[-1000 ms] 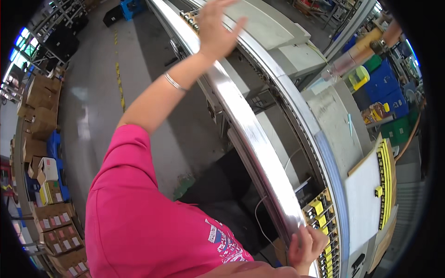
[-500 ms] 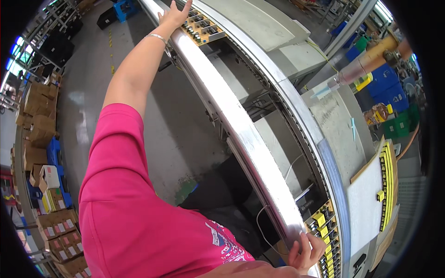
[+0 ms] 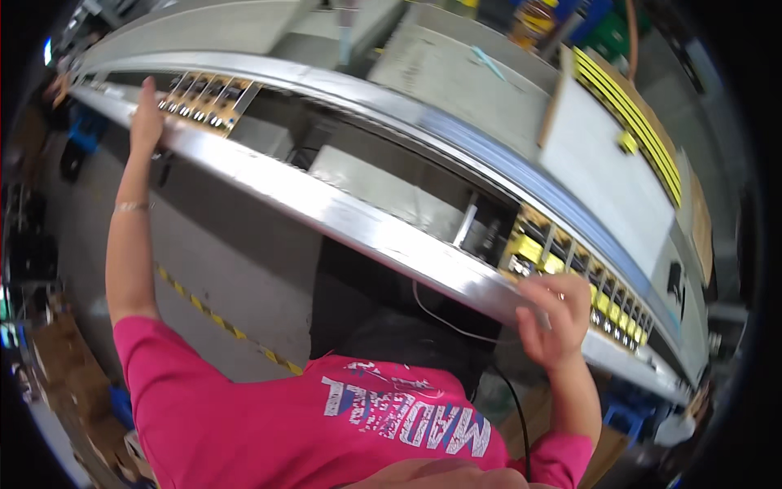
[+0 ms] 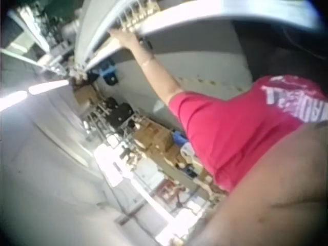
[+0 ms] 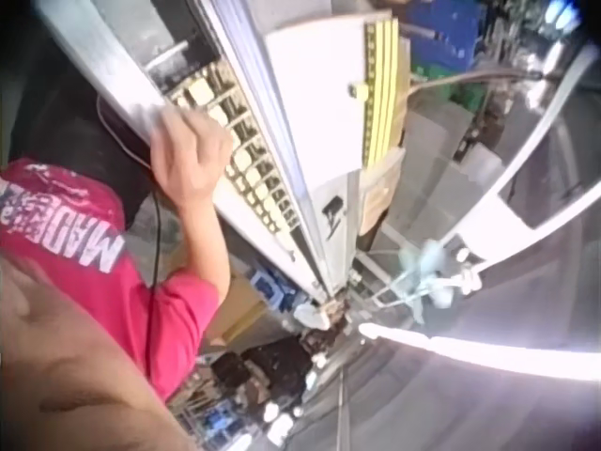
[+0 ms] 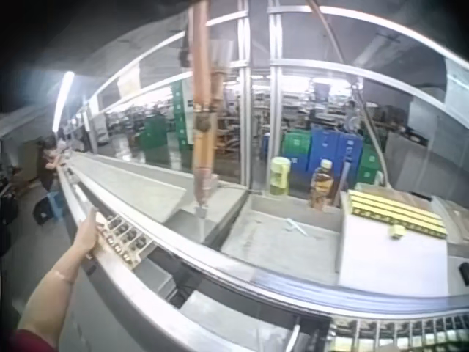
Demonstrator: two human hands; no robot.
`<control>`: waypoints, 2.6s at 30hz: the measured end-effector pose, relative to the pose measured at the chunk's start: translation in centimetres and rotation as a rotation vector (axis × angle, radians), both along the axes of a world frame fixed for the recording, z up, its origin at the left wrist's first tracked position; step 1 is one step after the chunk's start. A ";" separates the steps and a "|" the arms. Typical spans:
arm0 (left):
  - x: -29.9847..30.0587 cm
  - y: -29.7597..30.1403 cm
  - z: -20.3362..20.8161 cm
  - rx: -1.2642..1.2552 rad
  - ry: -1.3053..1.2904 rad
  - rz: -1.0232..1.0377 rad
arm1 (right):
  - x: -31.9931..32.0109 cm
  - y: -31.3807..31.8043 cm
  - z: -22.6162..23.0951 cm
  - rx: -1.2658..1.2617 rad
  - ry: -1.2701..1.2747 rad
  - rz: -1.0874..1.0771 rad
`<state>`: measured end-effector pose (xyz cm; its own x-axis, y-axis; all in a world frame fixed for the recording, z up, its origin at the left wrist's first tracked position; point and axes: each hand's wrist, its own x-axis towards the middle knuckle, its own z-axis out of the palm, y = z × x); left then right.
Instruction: Assembling and testing electronic components on a production line conveyor.
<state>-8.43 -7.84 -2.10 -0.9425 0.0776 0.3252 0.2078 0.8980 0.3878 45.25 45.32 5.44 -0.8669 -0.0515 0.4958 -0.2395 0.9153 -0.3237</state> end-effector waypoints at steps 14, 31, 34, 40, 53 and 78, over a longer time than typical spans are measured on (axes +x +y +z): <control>21.9 18.5 6.1 0.496 -0.326 -0.500 | -4.4 20.8 1.5 -0.167 -0.058 -0.574; 28.6 24.9 7.3 0.308 -0.415 -0.778 | -8.3 15.7 2.6 0.012 0.142 -0.477; 28.6 25.0 7.6 0.242 -0.377 -0.801 | -6.8 9.2 3.2 -0.289 -0.016 -0.281; 28.4 29.3 9.0 0.082 0.149 -0.876 | -4.7 2.6 2.4 -0.377 -0.289 -0.173; 27.5 43.5 11.2 0.421 -0.058 -1.201 | -4.7 0.9 2.4 0.014 -0.403 -0.173; 26.1 41.4 10.2 0.443 0.250 -1.048 | -19.0 19.5 1.1 0.543 0.191 -0.477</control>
<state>17.65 33.59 8.11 -0.3900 0.6135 0.6867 0.8830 0.0375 0.4679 26.28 64.77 6.53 -0.7579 0.0283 0.6518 0.2170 0.9531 0.2111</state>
